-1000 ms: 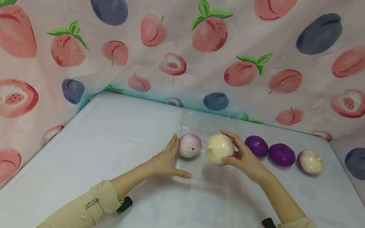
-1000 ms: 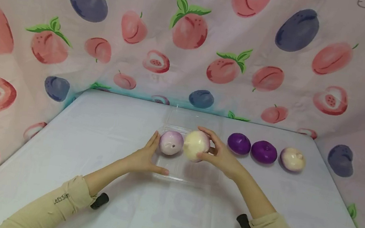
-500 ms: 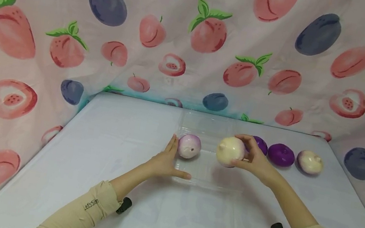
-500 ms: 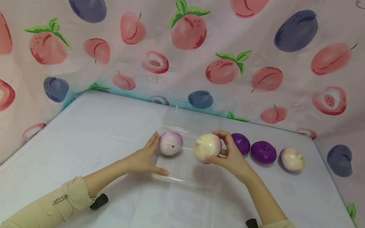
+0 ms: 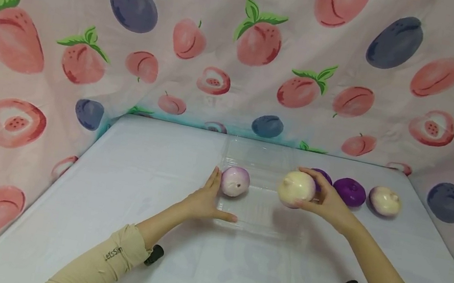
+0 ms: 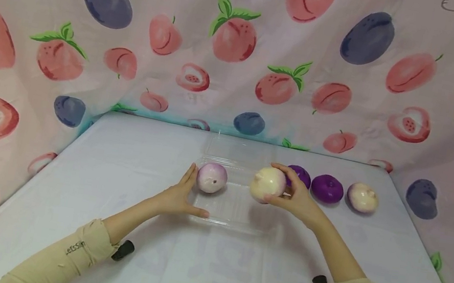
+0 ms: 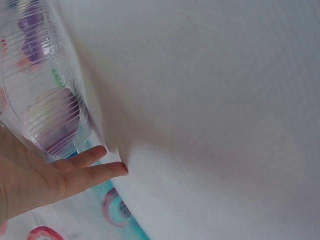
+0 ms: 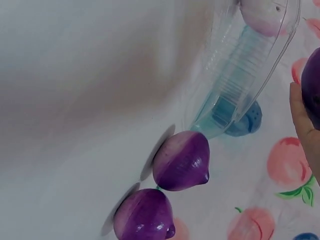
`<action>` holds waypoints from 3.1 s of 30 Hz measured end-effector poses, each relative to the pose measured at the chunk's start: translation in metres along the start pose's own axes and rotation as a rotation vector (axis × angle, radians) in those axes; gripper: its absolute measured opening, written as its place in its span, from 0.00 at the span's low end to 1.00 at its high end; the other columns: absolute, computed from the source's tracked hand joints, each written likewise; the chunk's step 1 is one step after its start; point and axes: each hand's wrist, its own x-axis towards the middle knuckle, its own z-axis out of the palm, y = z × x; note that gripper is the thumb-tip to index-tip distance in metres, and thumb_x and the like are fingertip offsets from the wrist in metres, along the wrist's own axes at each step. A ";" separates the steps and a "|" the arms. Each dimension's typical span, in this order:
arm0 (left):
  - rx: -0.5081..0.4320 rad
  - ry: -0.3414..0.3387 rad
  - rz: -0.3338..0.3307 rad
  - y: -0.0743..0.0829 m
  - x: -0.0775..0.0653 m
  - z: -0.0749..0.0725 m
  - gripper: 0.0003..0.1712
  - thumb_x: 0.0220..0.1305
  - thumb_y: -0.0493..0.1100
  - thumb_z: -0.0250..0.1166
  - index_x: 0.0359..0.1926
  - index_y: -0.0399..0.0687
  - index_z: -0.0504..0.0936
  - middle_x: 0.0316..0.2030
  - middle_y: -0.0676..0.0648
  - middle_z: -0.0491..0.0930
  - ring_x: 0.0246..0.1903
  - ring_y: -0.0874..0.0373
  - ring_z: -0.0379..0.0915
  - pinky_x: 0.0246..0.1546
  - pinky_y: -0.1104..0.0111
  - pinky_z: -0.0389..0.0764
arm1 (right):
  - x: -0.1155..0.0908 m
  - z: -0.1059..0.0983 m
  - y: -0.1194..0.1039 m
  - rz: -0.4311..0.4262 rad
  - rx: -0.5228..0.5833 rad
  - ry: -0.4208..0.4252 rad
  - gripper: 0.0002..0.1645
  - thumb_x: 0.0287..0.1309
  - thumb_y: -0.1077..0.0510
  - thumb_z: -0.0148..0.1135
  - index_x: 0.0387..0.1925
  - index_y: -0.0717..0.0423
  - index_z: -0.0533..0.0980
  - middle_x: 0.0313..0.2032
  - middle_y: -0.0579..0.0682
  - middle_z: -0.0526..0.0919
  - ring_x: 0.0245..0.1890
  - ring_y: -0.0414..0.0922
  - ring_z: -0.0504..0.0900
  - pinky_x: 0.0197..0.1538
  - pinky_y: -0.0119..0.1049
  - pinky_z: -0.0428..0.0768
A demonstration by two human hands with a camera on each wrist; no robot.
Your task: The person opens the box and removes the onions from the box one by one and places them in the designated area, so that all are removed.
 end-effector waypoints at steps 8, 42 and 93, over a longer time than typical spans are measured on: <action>-0.007 -0.002 -0.005 0.000 0.000 0.001 0.76 0.41 0.66 0.73 0.73 0.40 0.32 0.74 0.43 0.25 0.69 0.40 0.51 0.61 0.47 0.67 | -0.005 -0.010 0.011 -0.033 -0.062 0.058 0.41 0.53 0.66 0.66 0.66 0.61 0.57 0.55 0.30 0.66 0.51 0.23 0.71 0.50 0.18 0.72; -0.024 0.005 -0.001 0.000 0.000 0.001 0.76 0.41 0.66 0.73 0.73 0.40 0.31 0.74 0.44 0.24 0.70 0.40 0.50 0.61 0.48 0.66 | -0.033 -0.030 0.040 -0.040 -0.018 0.103 0.35 0.51 0.72 0.65 0.56 0.74 0.57 0.49 0.23 0.70 0.47 0.19 0.73 0.45 0.17 0.76; -0.032 0.015 -0.001 -0.001 0.001 0.003 0.76 0.40 0.64 0.74 0.73 0.39 0.32 0.74 0.43 0.26 0.72 0.43 0.43 0.66 0.50 0.61 | -0.046 -0.042 0.076 0.157 -0.378 -0.040 0.46 0.55 0.57 0.67 0.65 0.72 0.53 0.62 0.76 0.61 0.59 0.72 0.65 0.54 0.55 0.74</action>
